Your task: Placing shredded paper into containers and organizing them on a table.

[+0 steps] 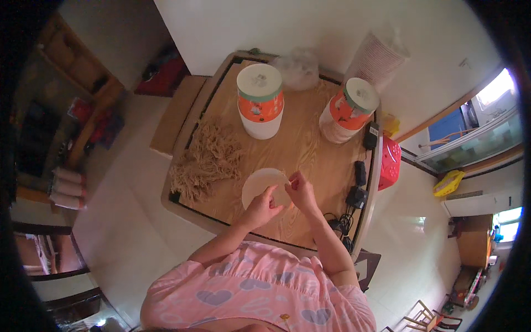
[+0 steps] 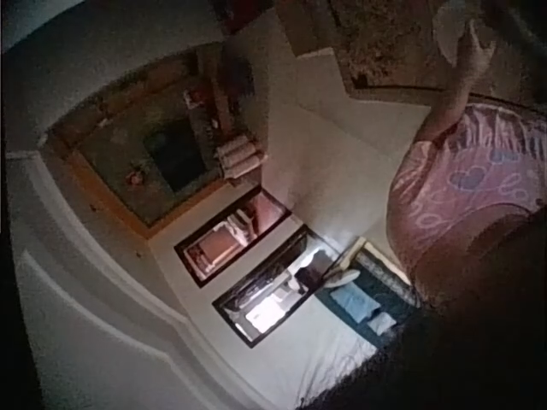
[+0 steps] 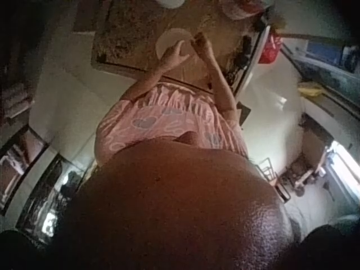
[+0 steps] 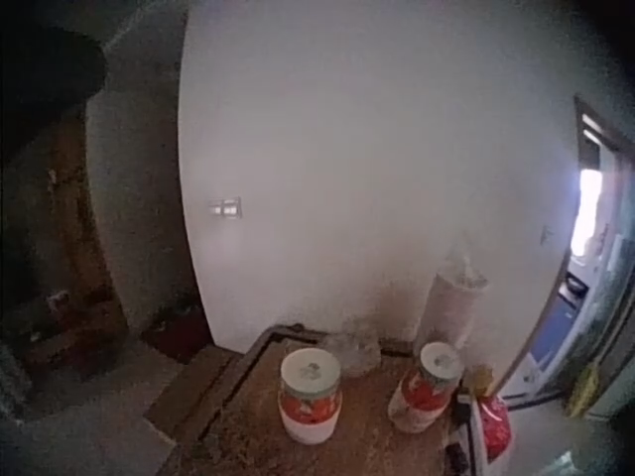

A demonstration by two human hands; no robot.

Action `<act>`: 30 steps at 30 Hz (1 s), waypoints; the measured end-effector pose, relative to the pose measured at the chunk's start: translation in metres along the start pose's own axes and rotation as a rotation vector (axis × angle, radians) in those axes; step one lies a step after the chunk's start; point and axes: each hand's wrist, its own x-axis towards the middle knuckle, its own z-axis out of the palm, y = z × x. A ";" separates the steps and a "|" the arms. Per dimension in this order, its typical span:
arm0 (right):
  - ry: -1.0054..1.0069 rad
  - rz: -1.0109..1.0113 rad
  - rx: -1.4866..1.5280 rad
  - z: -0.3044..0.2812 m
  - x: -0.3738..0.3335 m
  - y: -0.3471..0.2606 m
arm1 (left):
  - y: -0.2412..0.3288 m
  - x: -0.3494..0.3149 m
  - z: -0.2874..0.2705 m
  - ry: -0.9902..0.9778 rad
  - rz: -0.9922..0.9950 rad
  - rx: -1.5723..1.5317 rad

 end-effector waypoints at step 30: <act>0.052 0.019 0.749 -0.075 0.044 0.017 | 0.001 0.006 -0.038 0.395 0.265 -0.464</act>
